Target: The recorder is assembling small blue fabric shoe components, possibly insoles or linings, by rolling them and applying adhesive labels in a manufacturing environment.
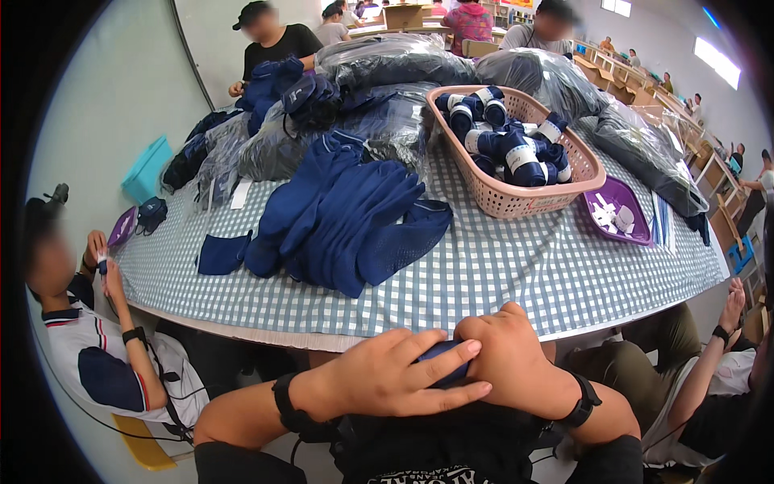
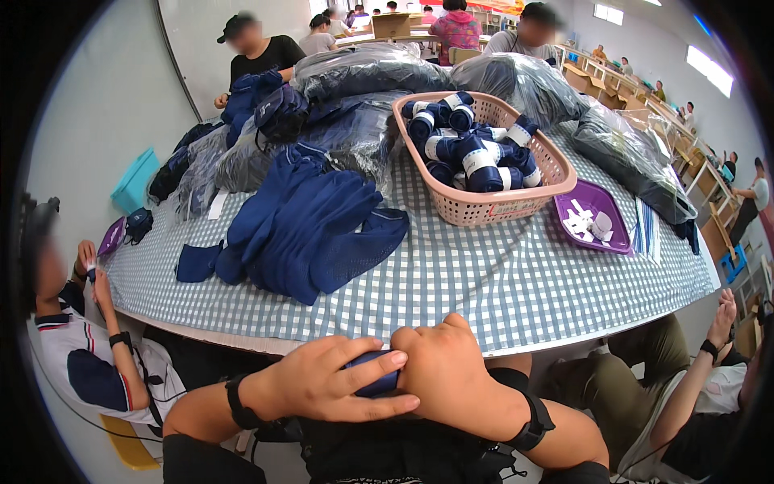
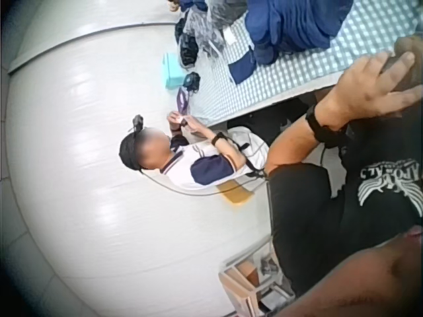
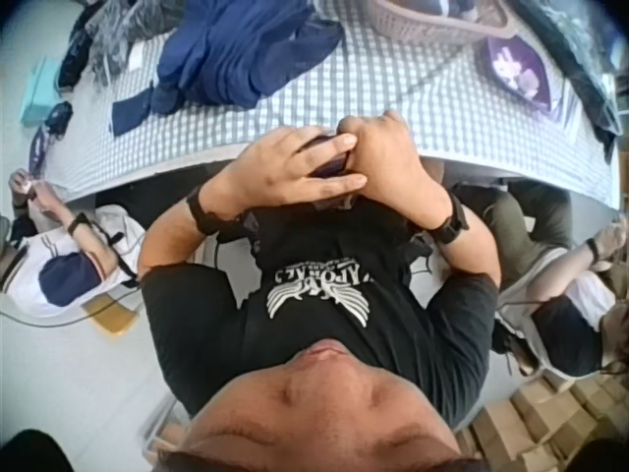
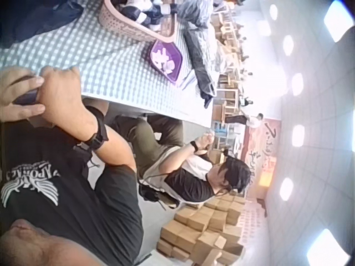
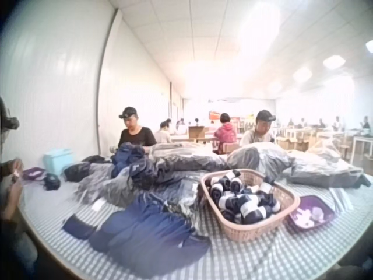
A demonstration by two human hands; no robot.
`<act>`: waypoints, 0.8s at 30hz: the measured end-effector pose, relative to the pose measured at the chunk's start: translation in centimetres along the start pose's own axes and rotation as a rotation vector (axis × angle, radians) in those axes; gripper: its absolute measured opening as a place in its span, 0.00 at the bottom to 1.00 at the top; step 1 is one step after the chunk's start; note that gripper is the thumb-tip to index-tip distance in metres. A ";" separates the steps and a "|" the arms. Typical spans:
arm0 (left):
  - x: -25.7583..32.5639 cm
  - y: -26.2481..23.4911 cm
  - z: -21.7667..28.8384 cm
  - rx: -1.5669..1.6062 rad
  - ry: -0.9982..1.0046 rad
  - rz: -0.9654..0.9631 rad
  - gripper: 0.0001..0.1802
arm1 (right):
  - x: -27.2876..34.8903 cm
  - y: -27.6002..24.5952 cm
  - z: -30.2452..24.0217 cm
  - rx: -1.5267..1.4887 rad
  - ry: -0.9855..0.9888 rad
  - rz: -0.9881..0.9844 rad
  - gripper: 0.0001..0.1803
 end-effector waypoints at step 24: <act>1.0 2.8 -6.2 1.357 -0.766 0.143 0.31 | -3.5 -3.0 5.1 -0.828 0.123 -0.176 0.41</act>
Point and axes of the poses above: each hand's wrist, its own x-axis away from the middle knuckle, its own y-axis out of the palm, z = x × y, the point moved 2 cm from there along -x, towards the middle knuckle
